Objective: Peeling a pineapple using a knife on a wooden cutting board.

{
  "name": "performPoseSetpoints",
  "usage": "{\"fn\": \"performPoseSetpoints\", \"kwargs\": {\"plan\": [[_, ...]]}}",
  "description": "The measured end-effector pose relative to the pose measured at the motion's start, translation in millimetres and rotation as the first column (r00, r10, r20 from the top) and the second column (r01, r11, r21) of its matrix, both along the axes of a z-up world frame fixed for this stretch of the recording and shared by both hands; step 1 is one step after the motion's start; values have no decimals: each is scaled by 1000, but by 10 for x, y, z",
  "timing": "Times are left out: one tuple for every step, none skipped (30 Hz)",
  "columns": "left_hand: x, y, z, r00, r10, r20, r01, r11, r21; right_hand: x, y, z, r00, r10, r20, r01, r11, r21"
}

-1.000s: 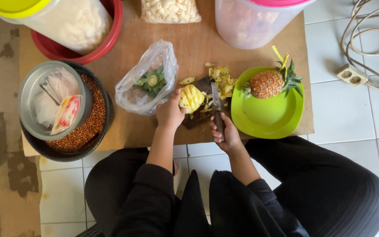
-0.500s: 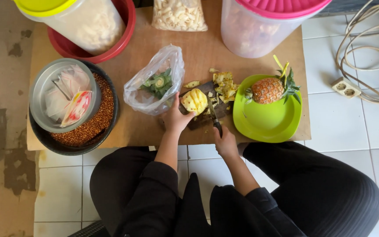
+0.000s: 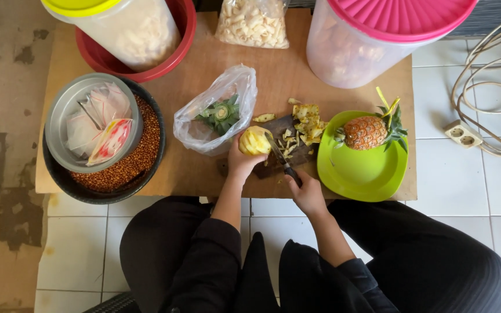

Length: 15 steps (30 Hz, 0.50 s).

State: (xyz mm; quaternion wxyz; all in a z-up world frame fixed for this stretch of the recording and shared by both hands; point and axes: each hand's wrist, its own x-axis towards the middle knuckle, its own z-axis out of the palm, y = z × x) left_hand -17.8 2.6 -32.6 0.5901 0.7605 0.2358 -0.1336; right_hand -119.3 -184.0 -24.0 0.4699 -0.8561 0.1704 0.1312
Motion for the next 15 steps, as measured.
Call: {"fn": "performPoseSetpoints", "kwargs": {"plan": [[-14, -3, 70, 1000, 1, -4, -1, 1000, 1, 16, 24, 50, 1000, 1, -4, -1, 1000, 1], [-26, -12, 141, 999, 50, 0, -50, 999, 7, 34, 41, 101, 1000, 12, 10, -12, 1000, 6], [-28, -30, 211, 995, 98, 6, -98, 995, 13, 58, 52, 151, 999, 21, 24, -21, 1000, 10], [-10, -26, 258, 995, 97, 3, -97, 995, 14, 67, 42, 129, 1000, 21, 21, -21, 1000, 11], [-4, -10, 310, 993, 118, 16, -119, 989, 88, 60, 46, 107, 999, 23, 28, -23, 999, 22], [0, 6, 364, 990, 138, 32, -141, 977, 162, 51, 49, 87, 999, 25, 35, -26, 999, 33], [-17, 29, 371, 990, 136, 31, -139, 976, 167, 35, 41, 45, 999, 23, 34, -24, 999, 37], [-35, 53, 382, 991, 130, 10, -130, 972, 194, 16, 34, 7, 999, 37, 26, -38, 999, 33], [-44, 67, 396, 992, 123, -9, -118, 968, 220, 3, 19, -27, 999, 50, 19, -50, 998, 26], [-31, 97, 274, 993, 118, -8, -113, 968, 222, -9, 49, -1, 999, 45, 20, -45, 999, 29], [-48, 116, 143, 993, 106, -47, -93, 972, 213, -43, 63, 29, 999, -17, -51, 21, 996, 82], [-66, 139, 13, 992, 93, -87, -74, 976, 204, -76, 81, 59, 989, -74, -124, 91, 988, 129], [-61, 138, -21, 992, 92, -84, -74, 977, 199, -135, 76, -30, 990, -76, -121, 91, 988, 125], [-57, 137, -55, 991, 85, -106, -62, 977, 205, -193, 71, -120, 984, -73, -161, 95, 987, 133], [-92, 164, -93, 988, 77, -135, -47, 975, 215, -293, 94, -215, 976, -70, -208, 102, 984, 145]]}}
